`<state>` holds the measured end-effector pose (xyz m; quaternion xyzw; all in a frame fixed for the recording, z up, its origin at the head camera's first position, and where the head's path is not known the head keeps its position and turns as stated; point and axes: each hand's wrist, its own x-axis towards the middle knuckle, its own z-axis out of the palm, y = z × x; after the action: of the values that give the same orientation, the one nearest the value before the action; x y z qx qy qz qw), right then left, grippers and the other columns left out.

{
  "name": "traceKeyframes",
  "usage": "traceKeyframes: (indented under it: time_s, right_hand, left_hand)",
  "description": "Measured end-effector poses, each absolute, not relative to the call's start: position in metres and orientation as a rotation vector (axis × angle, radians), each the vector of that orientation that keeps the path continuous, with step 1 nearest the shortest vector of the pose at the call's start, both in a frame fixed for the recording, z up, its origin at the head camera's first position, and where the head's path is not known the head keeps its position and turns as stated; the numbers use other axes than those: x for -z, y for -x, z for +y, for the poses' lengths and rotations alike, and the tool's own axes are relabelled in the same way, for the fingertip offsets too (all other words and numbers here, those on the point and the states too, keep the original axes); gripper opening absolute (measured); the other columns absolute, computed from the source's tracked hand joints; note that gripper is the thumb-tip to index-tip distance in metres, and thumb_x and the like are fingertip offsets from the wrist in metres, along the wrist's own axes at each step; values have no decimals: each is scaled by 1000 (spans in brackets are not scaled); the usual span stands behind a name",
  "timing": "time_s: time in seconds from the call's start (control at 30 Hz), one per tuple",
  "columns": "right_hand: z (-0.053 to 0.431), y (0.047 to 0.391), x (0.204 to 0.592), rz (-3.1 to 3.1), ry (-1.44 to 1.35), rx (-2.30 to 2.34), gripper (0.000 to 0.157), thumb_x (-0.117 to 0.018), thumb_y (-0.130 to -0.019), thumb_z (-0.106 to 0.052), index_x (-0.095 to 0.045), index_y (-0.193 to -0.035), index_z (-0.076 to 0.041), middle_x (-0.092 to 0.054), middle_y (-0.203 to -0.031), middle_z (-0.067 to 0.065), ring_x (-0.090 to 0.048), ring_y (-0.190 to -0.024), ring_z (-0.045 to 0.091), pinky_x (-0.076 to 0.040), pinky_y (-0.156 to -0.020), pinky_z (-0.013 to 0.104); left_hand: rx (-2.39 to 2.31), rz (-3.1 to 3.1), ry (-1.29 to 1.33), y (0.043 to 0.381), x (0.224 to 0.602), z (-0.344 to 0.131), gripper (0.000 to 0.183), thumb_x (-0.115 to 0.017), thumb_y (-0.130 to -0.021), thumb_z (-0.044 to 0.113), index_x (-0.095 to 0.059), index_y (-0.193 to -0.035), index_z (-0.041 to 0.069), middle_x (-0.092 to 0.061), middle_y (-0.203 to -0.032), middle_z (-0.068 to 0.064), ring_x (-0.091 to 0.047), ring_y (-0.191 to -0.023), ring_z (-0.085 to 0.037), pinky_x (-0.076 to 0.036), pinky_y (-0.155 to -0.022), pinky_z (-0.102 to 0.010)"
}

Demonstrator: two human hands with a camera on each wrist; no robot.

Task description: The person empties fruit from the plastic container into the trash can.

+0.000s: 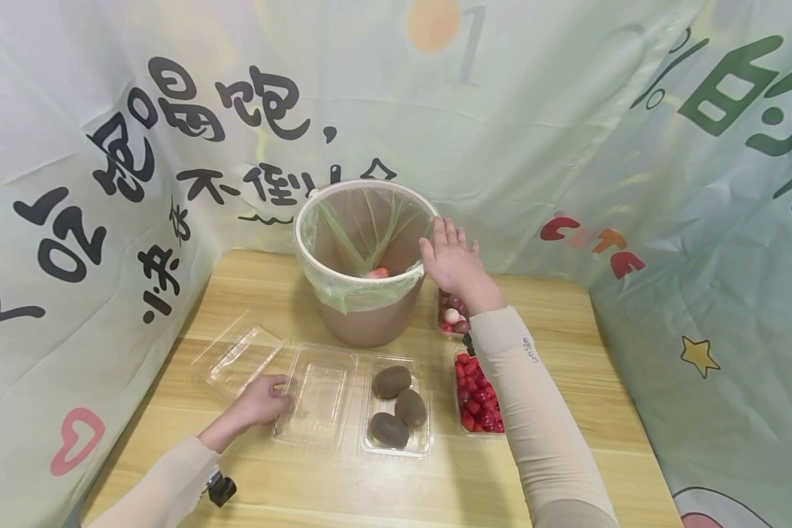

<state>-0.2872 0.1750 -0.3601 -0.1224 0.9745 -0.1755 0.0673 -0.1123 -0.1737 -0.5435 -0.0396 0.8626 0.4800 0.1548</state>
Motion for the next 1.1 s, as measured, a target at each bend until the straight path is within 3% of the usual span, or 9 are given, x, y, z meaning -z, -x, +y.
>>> traceKeyframes:
  time_s: [0.37,0.77,1.1]
  right_hand:
    - [176,287,362,2951,371,520,79,-10,-110,-56,5,-169,-5,-1,-176,26,-3,-162,51,-5,-128,73]
    - [176,288,361,2941,365,535,78,-10,-111,-55,6,-169,-6,0,-176,25,-2,-162,50,-3,-128,73]
    - [176,288,361,2940,363,537,78,-10,-111,-55,6,-169,-6,1,-176,25,-2,-162,50,-3,-128,72]
  left_hand:
    - [-1339,2482,132,110,547,-172,38,-64,-92,-3,-63,-128,-14,-49,-54,3,-49,-40,-8,-42,-41,-17]
    - [-1317,2510,91,110,549,-175,47,-63,-94,-4,-54,-138,-18,-48,-46,3,-53,-36,-9,-36,-40,-18]
    - [-1266,2553,68,112,551,-178,54,-67,-94,1,-50,-141,-22,-47,-44,4,-54,-36,-12,-38,-39,-19]
